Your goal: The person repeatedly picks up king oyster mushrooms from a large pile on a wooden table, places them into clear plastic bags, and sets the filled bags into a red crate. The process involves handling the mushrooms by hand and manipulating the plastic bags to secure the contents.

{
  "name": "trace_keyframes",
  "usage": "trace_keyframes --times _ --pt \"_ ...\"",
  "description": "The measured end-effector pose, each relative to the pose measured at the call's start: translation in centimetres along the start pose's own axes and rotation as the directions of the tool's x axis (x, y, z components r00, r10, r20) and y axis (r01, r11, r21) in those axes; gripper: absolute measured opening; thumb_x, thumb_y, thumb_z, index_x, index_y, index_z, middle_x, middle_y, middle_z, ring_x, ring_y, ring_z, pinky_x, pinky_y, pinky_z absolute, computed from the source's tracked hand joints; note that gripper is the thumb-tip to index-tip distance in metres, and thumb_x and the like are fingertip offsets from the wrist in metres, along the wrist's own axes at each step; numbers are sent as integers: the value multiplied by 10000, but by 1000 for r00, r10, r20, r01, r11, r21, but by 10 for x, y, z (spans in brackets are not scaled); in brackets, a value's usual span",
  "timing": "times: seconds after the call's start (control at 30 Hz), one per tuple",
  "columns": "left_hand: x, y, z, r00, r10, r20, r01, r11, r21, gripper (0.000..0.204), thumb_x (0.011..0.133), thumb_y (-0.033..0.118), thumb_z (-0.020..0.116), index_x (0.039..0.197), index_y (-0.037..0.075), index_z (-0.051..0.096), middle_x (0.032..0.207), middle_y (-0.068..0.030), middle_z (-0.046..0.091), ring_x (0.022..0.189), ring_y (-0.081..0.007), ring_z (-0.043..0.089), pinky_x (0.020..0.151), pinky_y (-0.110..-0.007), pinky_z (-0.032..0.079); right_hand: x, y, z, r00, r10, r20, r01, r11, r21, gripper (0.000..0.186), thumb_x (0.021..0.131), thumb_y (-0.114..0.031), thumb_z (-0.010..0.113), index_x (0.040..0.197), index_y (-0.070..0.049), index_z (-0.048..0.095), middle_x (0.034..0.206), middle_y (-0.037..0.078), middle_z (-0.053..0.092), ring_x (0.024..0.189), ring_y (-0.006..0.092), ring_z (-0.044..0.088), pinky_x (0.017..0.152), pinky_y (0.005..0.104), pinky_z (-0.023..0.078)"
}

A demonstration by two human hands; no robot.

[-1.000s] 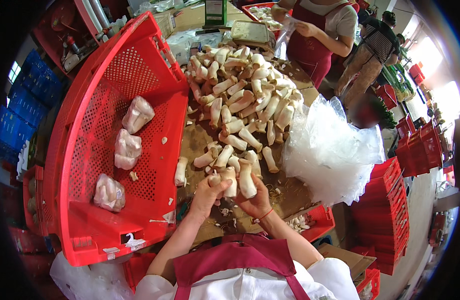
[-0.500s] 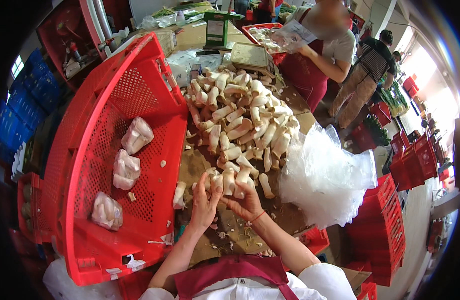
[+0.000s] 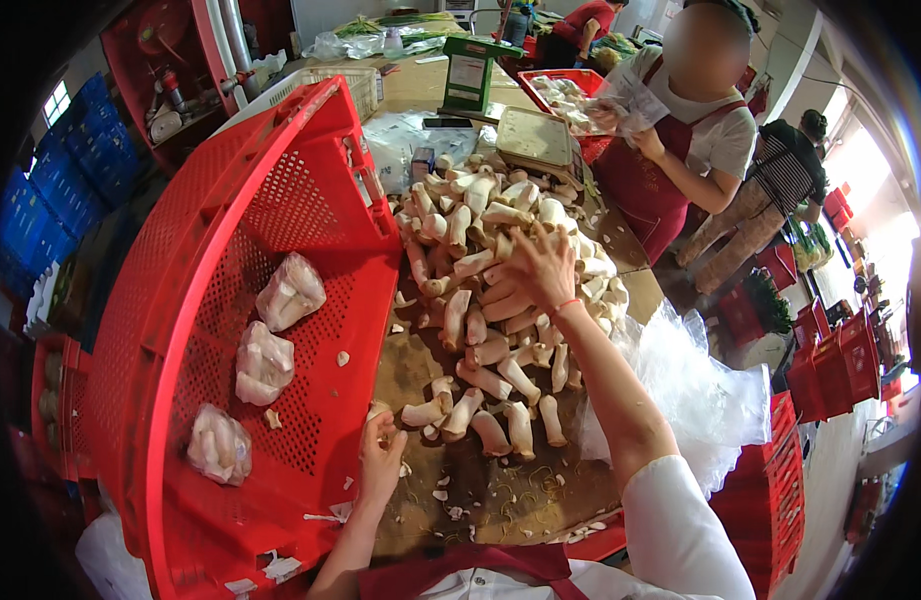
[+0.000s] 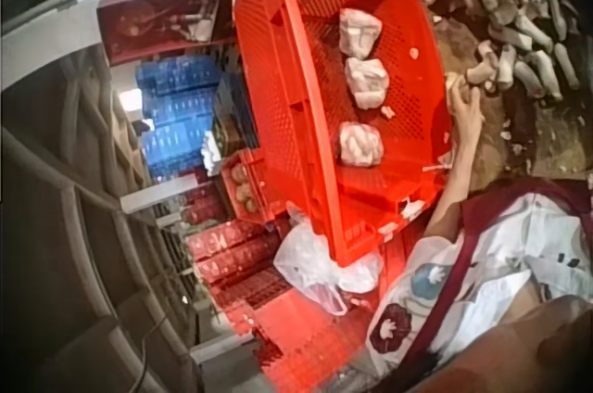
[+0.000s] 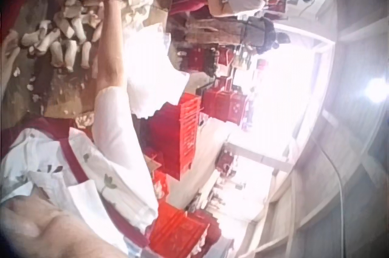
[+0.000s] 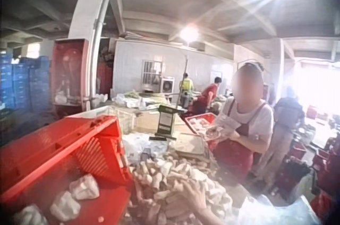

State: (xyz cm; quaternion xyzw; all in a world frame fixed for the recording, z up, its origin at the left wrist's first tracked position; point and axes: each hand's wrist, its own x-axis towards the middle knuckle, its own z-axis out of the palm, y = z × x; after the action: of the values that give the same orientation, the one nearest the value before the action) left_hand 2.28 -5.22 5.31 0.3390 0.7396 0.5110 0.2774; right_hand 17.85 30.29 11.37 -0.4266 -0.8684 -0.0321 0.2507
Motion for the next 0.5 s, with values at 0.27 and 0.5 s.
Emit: trace_keyframes --times 0.27,0.5 --pt "10 -13 -12 993 -107 -47 106 994 -37 343 877 38 583 1211 -4 513 1134 -103 593 933 -157 581 817 -285 466 12 2 35 988 84 132 -64 987 -150 582 894 -621 422 1390 -316 434 1558 75 167 1424 380 91 1096 631 103" --pt "10 -7 -13 995 -57 -79 58 998 9 283 869 2 587 1148 -4 541 1032 -96 581 843 -165 567 736 -296 478 55 6 29 912 277 304 -229 956 -183 568 922 -575 415 1364 -218 450 1550 67 190 1424 388 81 1101 628 88"
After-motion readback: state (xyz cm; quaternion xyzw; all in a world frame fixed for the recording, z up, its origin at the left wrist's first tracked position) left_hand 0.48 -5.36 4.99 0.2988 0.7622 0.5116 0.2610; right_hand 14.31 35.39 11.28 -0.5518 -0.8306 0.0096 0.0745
